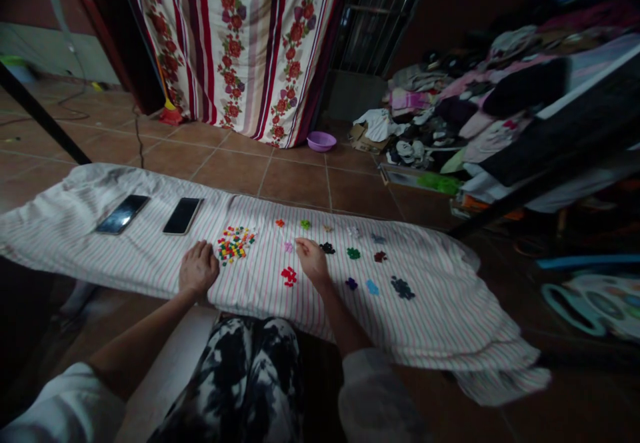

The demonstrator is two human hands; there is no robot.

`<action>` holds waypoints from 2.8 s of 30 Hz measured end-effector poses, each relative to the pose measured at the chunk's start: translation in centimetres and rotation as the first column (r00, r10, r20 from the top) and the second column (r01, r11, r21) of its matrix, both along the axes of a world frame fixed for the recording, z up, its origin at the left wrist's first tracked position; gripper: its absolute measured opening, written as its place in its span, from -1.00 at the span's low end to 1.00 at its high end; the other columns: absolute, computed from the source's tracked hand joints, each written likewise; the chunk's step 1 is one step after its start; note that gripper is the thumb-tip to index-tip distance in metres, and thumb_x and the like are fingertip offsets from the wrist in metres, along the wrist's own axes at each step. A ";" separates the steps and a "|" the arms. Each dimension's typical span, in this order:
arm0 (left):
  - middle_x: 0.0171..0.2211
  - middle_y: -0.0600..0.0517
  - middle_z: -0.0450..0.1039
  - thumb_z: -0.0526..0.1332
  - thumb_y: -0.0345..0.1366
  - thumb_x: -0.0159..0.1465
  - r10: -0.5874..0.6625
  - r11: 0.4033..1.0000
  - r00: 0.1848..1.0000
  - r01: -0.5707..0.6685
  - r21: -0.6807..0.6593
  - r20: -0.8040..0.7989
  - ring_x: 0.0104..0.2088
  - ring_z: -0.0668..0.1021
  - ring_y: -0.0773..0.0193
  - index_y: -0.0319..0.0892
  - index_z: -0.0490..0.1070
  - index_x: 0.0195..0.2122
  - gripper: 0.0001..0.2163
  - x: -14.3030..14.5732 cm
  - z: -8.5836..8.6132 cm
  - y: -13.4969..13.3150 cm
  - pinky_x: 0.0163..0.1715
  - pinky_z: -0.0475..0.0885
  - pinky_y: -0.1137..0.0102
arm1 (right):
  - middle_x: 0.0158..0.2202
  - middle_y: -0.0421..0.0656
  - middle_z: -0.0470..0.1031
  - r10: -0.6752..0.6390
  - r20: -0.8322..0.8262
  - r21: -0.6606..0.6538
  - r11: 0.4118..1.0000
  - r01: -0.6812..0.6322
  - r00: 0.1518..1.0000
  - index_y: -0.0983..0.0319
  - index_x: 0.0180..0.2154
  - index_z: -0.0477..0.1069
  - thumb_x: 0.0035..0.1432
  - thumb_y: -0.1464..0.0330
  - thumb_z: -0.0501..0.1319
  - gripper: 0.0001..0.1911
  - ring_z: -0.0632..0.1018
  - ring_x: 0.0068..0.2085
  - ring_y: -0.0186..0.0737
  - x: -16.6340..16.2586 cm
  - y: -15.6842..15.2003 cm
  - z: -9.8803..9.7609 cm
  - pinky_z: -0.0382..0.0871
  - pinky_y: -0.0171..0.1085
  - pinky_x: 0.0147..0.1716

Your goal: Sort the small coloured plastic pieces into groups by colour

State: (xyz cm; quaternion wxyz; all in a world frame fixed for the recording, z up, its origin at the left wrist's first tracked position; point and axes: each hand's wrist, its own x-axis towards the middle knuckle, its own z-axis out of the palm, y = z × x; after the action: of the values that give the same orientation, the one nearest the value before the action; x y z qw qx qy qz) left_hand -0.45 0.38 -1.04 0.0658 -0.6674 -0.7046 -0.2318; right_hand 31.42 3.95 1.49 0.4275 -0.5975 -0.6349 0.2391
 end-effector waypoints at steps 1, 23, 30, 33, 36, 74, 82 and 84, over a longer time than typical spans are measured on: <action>0.11 -0.25 0.36 -0.03 -0.30 0.26 0.000 1.000 1.000 0.000 0.001 -0.004 0.16 0.34 -0.03 -0.31 0.38 0.02 -0.62 0.0 0.0 0.0 0.15 0.20 0.11 | -0.22 -0.09 0.56 0.069 -0.001 -0.013 0.998 -0.069 0.998 0.22 -0.20 0.51 0.10 0.30 0.08 -0.70 0.56 -0.23 -0.20 -1.6 0.2 -0.2 0.43 -0.23 -0.17; 0.11 -0.26 0.36 -0.02 -0.30 0.27 -0.008 1.000 1.000 0.008 0.002 0.000 0.17 0.33 -0.04 -0.34 0.37 0.04 -0.62 0.0 0.1 0.0 0.14 0.19 0.10 | -0.07 -0.12 0.40 0.158 0.535 -0.317 0.948 0.024 0.830 0.15 -0.07 0.38 0.24 0.42 0.05 -0.75 0.48 -0.11 -0.26 -13.6 2.5 0.7 0.28 -0.33 -0.18; 0.09 -0.27 0.37 -0.01 -0.31 0.25 -0.004 1.000 1.000 0.004 0.013 0.000 0.16 0.34 -0.04 -0.35 0.38 0.01 -0.62 0.1 0.1 0.1 0.14 0.20 0.10 | -0.08 -0.08 0.41 0.143 0.578 -0.322 0.944 0.064 0.804 0.18 -0.07 0.37 0.27 0.38 0.03 -0.76 0.48 -0.10 -0.22 -13.8 2.4 0.8 0.29 -0.30 -0.19; 0.09 -0.26 0.38 -0.01 -0.31 0.25 -0.008 1.000 1.000 0.008 0.027 0.001 0.15 0.35 -0.03 -0.33 0.39 0.01 -0.63 0.1 0.1 0.1 0.14 0.20 0.11 | -0.09 -0.08 0.42 0.139 0.570 -0.298 0.953 0.046 0.810 0.18 -0.07 0.37 0.29 0.38 0.01 -0.76 0.48 -0.09 -0.22 -13.6 2.1 0.6 0.29 -0.31 -0.18; 0.08 -0.27 0.38 -0.01 -0.31 0.25 -0.009 0.999 1.000 0.009 0.031 -0.006 0.15 0.35 -0.04 -0.34 0.39 0.01 -0.63 0.1 0.0 0.0 0.13 0.21 0.10 | -0.10 -0.06 0.43 0.123 0.548 -0.270 0.962 0.035 0.828 0.20 -0.07 0.37 0.29 0.40 0.00 -0.76 0.46 -0.06 -0.22 -13.5 1.8 0.4 0.28 -0.32 -0.14; 0.08 -0.31 0.35 -0.03 -0.29 0.26 -0.030 1.000 1.000 0.030 -0.002 0.005 0.15 0.33 -0.08 -0.33 0.36 0.02 -0.62 0.1 0.6 -0.2 0.10 0.23 0.03 | -0.27 -0.10 0.56 -0.476 0.363 -0.091 0.838 0.539 0.801 0.24 -0.20 0.49 0.09 0.38 0.06 -0.71 0.53 -0.25 -0.23 9.6 -1.1 1.6 0.34 -0.31 -0.20; 0.08 -0.29 0.36 -0.02 -0.29 0.26 -0.027 1.000 0.999 0.028 0.014 -0.046 0.14 0.35 -0.05 -0.31 0.37 -0.01 -0.65 0.1 0.4 -0.2 0.10 0.24 0.08 | -0.23 -0.06 0.58 -0.464 0.519 -0.065 0.815 0.575 0.718 0.26 -0.21 0.54 0.09 0.41 0.05 -0.68 0.52 -0.18 -0.19 14.1 0.2 0.8 0.30 -0.31 -0.15; 0.08 -0.28 0.36 -0.02 -0.29 0.26 -0.028 0.999 0.999 0.029 0.014 -0.039 0.14 0.35 -0.05 -0.30 0.37 -0.01 -0.65 0.0 0.3 -0.1 0.11 0.23 0.07 | -0.24 -0.07 0.58 -0.462 0.536 -0.074 0.808 0.585 0.707 0.26 -0.22 0.55 0.09 0.40 0.06 -0.68 0.53 -0.18 -0.19 14.4 0.6 0.5 0.30 -0.31 -0.17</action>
State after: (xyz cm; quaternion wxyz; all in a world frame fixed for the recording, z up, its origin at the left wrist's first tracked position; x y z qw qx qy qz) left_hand -0.41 0.24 -0.76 0.0811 -0.6812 -0.6920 -0.2246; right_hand 45.78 4.54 1.96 0.2262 -0.8411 -0.4909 0.0208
